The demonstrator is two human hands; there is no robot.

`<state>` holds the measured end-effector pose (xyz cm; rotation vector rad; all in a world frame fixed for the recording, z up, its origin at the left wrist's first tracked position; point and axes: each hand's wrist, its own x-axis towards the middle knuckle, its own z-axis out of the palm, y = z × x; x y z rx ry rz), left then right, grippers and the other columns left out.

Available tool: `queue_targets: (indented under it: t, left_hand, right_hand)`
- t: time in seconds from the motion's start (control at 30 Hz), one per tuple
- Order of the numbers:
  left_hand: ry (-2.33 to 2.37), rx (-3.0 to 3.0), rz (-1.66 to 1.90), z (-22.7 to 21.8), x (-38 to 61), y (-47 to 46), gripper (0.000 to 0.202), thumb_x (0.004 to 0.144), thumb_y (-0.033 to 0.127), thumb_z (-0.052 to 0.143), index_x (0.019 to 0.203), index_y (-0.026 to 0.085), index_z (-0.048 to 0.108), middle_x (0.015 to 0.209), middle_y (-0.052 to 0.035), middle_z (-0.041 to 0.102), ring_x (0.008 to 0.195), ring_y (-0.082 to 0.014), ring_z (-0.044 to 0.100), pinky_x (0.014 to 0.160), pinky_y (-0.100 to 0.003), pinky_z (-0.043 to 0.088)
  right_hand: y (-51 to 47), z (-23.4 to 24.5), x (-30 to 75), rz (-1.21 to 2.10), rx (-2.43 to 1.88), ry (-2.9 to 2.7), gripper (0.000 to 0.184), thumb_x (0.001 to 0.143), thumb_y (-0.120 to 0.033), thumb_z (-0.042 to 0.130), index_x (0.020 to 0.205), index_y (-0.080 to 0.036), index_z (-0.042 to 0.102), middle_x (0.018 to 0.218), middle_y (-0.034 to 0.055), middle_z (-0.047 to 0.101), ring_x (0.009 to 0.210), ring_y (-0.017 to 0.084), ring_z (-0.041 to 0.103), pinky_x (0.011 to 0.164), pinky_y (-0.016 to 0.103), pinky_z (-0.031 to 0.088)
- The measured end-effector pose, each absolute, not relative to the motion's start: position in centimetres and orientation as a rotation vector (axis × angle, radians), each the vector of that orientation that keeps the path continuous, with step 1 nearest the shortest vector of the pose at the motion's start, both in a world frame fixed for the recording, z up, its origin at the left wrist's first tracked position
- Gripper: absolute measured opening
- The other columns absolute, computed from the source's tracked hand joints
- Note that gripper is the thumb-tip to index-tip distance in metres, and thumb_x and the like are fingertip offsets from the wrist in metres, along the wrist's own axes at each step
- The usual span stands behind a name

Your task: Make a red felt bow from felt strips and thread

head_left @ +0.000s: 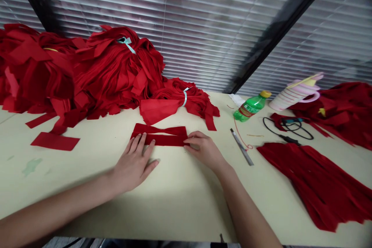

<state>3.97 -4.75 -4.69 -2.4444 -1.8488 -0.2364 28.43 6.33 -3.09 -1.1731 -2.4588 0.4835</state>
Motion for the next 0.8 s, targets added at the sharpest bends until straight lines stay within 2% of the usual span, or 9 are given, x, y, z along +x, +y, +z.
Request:
queue_targets:
  t: [0.33,0.53,0.8]
  left_hand:
    - [-1.819,-2.422,-0.246,-4.9,3.94,-4.8,0.062,0.09,0.054,0.031,0.135,0.012,0.04,0.139,-0.0245,0.033,0.13,-0.038,0.027,0.101,-0.052,0.03]
    - [-1.78,-2.385,-0.263,-4.62,4.1,-4.88,0.058,0.09,0.051,0.033,0.135,0.014,0.04,0.143,-0.0236,0.025,0.131,-0.0393,0.024,0.103,-0.058,0.019]
    - [-1.766,-2.343,-0.241,-4.44,4.26,-5.02,0.059,0.09,0.05,0.035,0.135,0.014,0.041,0.143,-0.0251,0.023,0.13,-0.0418,0.023,0.101,-0.059,0.021]
  right_hand:
    - [6.22,-2.86,28.3,0.493,-1.196,-2.455,0.016,0.076,-0.017,0.06,0.088,-0.02,0.07,0.097,0.0053,0.061,0.081,0.016,0.062,0.078,0.03,0.051]
    - [6.27,-3.01,28.37,0.477,-1.173,-2.454,0.015,0.076,-0.017,0.061,0.088,-0.02,0.07,0.097,0.0053,0.061,0.08,0.015,0.062,0.079,0.029,0.051]
    - [6.43,-2.85,28.63,0.458,-1.178,-2.396,0.017,0.079,-0.03,0.061,0.09,-0.02,0.07,0.094,0.0061,0.062,0.078,0.016,0.062,0.077,0.03,0.05]
